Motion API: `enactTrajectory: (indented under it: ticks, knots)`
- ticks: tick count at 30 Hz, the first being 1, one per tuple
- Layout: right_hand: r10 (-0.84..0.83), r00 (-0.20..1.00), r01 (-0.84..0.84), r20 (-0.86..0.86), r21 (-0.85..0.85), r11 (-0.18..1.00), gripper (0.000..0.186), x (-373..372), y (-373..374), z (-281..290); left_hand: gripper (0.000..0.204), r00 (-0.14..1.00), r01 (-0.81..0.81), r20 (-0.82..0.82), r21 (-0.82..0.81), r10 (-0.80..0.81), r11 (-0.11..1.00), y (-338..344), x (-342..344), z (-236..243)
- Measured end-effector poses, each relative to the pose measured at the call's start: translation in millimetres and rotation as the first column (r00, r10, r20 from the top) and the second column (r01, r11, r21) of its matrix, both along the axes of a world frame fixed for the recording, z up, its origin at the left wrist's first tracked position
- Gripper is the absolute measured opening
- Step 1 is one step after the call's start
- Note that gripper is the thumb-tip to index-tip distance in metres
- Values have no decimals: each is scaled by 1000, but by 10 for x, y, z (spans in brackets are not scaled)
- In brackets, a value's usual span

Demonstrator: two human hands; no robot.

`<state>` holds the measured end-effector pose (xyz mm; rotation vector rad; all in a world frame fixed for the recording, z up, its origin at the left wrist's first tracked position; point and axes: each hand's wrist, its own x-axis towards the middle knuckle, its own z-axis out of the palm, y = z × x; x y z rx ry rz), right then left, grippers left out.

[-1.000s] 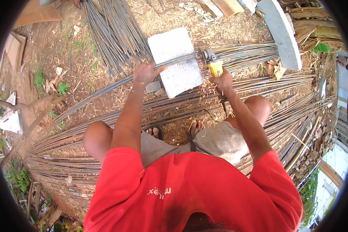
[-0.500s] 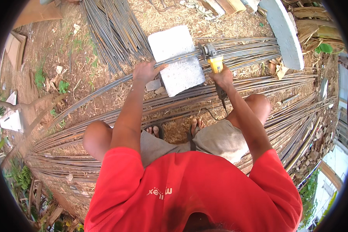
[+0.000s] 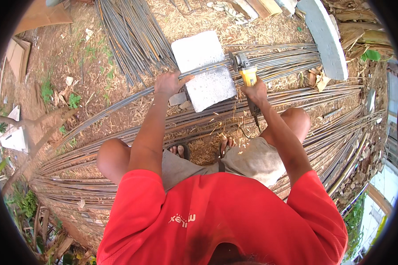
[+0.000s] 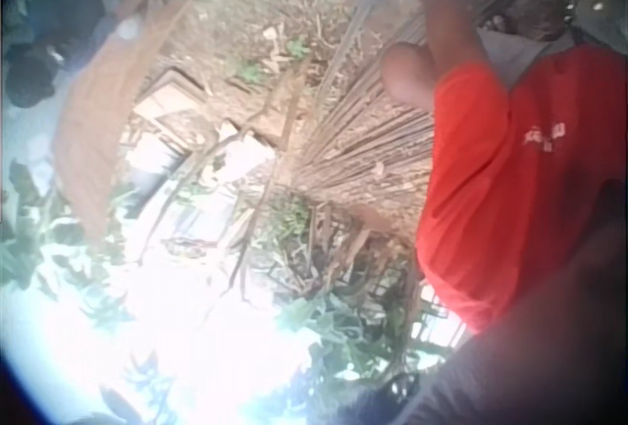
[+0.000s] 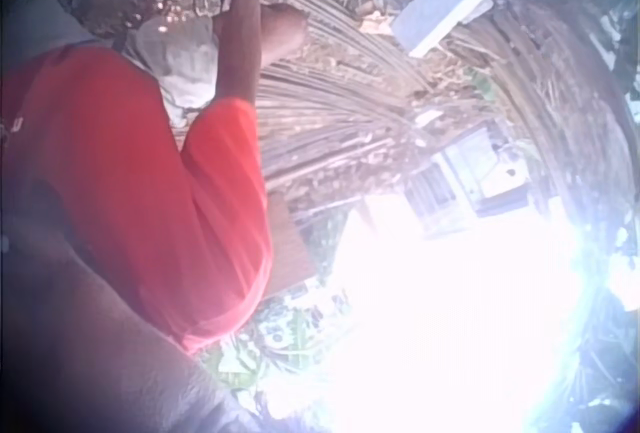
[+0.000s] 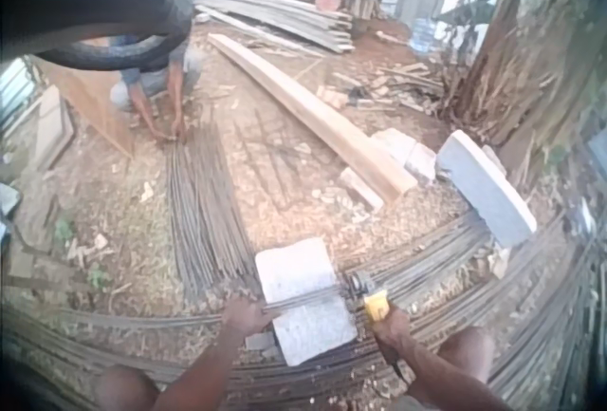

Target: The person uses an angle grinder to cut multiple metal rods placed on concrete blocks. They repeatedly position each rod, cut it, and set the cut piece aside while sparks fly from the cutting point.

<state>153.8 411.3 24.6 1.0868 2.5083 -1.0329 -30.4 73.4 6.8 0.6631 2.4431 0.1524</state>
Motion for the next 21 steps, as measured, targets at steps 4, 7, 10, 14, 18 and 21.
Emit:
enactTrajectory:
  ticks: [4,7,10,14,18,21]
  knots:
    - [5,1000,-5,19,-4,1000,69,32,-3,34,103,999,-10,32,-21,11,1000,15,-8,9]
    - [6,999,-6,34,9,1000,69,48,-14,90,104,1000,-14,23,-37,15,999,14,-15,-13]
    - [0,999,-1,42,10,1000,70,76,-11,116,105,1000,9,-18,4,-9,1000,-4,2,-48]
    - [28,996,-31,82,30,999,73,139,43,52,107,1000,-1,-20,-1,1,1000,5,15,-77]
    - [61,986,-80,153,119,990,74,171,87,-40,105,1000,11,-16,-19,-11,1000,4,-9,-102]
    - [47,995,-54,83,83,995,73,178,49,-40,103,999,23,-38,5,-23,1000,-51,23,-140]
